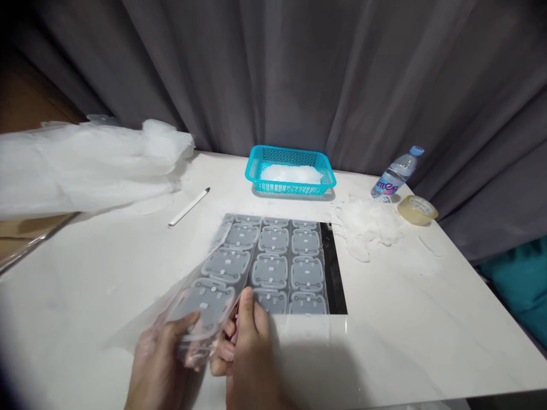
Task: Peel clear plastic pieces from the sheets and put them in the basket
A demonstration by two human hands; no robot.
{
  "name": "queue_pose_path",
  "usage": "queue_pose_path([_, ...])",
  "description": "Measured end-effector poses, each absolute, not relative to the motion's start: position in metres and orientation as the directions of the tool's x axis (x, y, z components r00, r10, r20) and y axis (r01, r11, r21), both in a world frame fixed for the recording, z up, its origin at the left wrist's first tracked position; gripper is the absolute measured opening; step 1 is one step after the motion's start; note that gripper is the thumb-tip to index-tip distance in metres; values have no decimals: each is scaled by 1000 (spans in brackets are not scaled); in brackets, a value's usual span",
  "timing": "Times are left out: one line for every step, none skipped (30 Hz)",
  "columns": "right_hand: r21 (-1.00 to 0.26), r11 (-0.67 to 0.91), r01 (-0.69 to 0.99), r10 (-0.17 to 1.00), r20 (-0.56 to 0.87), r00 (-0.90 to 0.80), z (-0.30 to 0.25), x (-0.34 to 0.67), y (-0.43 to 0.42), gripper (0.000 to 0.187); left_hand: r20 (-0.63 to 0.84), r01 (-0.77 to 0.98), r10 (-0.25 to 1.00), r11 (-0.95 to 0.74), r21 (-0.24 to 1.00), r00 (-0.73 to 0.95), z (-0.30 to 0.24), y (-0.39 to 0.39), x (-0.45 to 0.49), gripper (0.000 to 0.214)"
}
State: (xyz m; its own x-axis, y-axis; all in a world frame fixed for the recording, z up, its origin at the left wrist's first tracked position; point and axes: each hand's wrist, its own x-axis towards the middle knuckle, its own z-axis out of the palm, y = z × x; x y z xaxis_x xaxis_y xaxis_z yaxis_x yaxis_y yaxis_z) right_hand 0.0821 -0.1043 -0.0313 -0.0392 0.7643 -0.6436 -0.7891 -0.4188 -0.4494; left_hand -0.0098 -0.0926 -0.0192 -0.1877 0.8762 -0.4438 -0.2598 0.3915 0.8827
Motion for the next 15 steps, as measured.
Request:
queue_pose_path([-450,-418,-789,765,-643,-38,-30,82,-104,64,-438,-265,878,383,885,-193,-19,-93,-10,26])
queue_pose_path([-453,-415,-789,767,-640,-36,-29,82,-103,64,-433,-275,881,376,885,-190,-18,-93,-10,25])
queue_pose_path([-456,-415,-788,770,-637,-37,-27,82,-102,63,-431,-287,883,371,883,-185,-18,-93,-10,24])
queue_pose_path([-459,-414,-786,772,-634,-36,-26,83,-102,63,-432,-295,884,370,881,-181,-19,-93,-10,23])
queue_pose_path([-462,-413,-785,774,-633,-34,-25,83,-102,63,-433,-302,883,369,879,-183,-20,-93,-10,21])
queue_pose_path([-467,-409,-784,775,-632,-28,-24,83,-101,64,-433,-309,882,366,877,-184,-21,-93,-10,20])
queue_pose_path([-470,-402,-786,776,-630,-20,-23,82,-102,65,-431,-314,883,362,877,-187,-23,-93,-11,20])
queue_pose_path([-473,-395,-788,777,-629,-12,-23,82,-102,66,-427,-317,884,357,879,-189,-25,-93,-12,20])
queue_pose_path([-474,-387,-791,779,-627,-6,-23,82,-102,67,-421,-319,887,351,881,-188,-27,-93,-13,20])
queue_pose_path([-474,-380,-794,781,-625,-2,-23,81,-103,67,-416,-324,891,346,880,-179,-29,-93,-14,21])
queue_pose_path([-474,-375,-797,783,-622,1,-23,81,-103,68,-416,-330,895,348,877,-161,-31,-93,-15,21])
queue_pose_path([-475,-371,-798,784,-620,4,-24,80,-103,68,-418,-339,898,354,872,-139,-33,-93,-16,22])
queue_pose_path([-475,-370,-798,784,-620,5,-24,80,-103,68,-420,-348,899,358,866,-122,-34,-93,-16,22])
queue_pose_path([-474,-371,-799,782,-623,6,-25,79,-103,68,-418,-357,901,354,864,-118,-35,-93,-17,21])
queue_pose_path([-471,-374,-799,778,-629,7,-26,78,-103,69,-413,-362,901,345,866,-130,-35,-93,-17,20])
